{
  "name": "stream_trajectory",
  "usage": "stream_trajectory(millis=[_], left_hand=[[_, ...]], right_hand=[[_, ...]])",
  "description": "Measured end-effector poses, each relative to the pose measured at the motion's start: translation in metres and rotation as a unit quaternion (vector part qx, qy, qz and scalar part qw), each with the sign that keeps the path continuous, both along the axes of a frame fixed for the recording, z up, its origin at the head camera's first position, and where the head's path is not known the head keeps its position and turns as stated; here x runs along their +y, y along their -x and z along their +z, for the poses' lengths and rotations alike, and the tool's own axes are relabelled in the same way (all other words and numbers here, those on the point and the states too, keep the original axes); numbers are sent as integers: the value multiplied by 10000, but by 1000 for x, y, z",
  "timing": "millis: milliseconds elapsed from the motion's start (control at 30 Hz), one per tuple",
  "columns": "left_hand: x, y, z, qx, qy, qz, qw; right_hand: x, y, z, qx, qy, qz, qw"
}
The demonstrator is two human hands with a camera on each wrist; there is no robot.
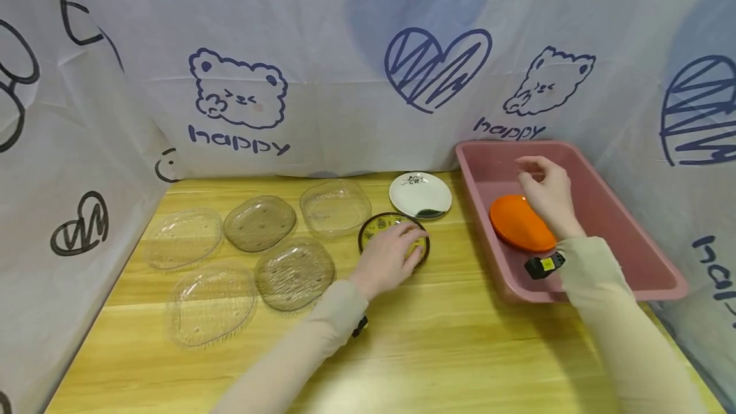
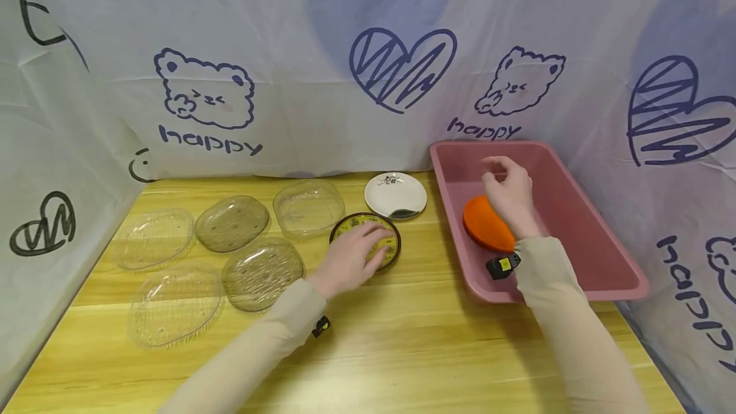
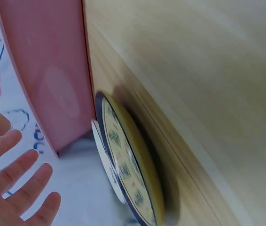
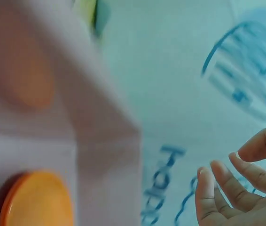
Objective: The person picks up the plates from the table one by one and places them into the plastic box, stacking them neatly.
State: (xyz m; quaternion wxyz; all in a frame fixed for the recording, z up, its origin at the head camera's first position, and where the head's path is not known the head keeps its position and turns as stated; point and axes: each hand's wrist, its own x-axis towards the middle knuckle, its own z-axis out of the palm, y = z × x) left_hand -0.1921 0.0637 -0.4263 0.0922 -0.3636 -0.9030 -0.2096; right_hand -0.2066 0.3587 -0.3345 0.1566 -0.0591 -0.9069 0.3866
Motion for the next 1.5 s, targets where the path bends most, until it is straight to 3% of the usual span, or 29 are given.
stream_trajectory(millis=[300, 600, 800, 1033, 1500], left_hand=[[-24, 8, -7, -587, -112, 652, 9961], [-38, 8, -16, -1193, -175, 1562, 9803], [-44, 10, -20, -1277, 46, 1934, 9728], [-47, 15, -26, -1538, 236, 2130, 9646], [-41, 20, -32, -1906, 461, 2343, 9522]], right_hand=[[-49, -15, 10, 536, 421, 612, 9958], [-82, -32, 13, 481, 1316, 1115, 9838], [-102, -38, 8, 531, 2427, 1436, 9579], [-125, -41, -14, 211, 3344, 1650, 9276], [-145, -24, -66, -825, 4661, 905, 8762]])
